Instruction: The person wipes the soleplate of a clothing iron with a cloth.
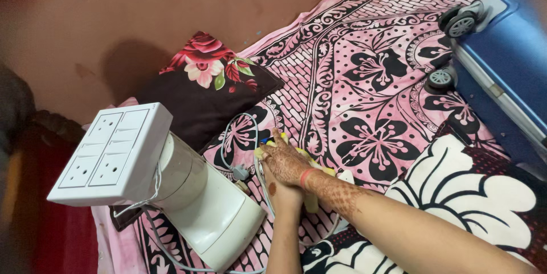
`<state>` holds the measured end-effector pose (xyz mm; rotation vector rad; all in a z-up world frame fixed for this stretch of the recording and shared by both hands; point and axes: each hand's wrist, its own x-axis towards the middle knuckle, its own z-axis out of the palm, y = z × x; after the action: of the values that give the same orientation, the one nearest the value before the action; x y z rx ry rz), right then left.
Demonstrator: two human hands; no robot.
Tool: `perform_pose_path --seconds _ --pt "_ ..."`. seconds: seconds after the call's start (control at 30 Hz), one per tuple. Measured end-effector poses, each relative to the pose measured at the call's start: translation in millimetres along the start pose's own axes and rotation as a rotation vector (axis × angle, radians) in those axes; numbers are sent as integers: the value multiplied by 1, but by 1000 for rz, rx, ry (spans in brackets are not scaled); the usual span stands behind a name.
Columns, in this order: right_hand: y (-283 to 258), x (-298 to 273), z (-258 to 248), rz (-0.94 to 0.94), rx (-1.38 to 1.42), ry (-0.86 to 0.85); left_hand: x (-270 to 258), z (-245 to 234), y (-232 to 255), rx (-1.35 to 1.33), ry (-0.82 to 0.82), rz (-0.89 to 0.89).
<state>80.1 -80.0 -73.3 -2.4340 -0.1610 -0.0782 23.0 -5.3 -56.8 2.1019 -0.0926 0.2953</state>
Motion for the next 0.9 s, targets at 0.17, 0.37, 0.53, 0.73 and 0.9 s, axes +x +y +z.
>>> perform_pose_path --seconds 0.17,0.37,0.53,0.73,0.9 --pt "12 50 8 185 62 7 1 3 6 136 8 25" --pt "42 92 22 222 30 64 3 13 -9 255 -44 10" --pt "54 60 28 -88 66 169 5 17 -19 224 -34 10" --pt "41 -3 25 -104 215 151 4 15 -30 117 -22 76" --pt "31 -20 28 -60 231 128 -2 15 -34 1 9 88"
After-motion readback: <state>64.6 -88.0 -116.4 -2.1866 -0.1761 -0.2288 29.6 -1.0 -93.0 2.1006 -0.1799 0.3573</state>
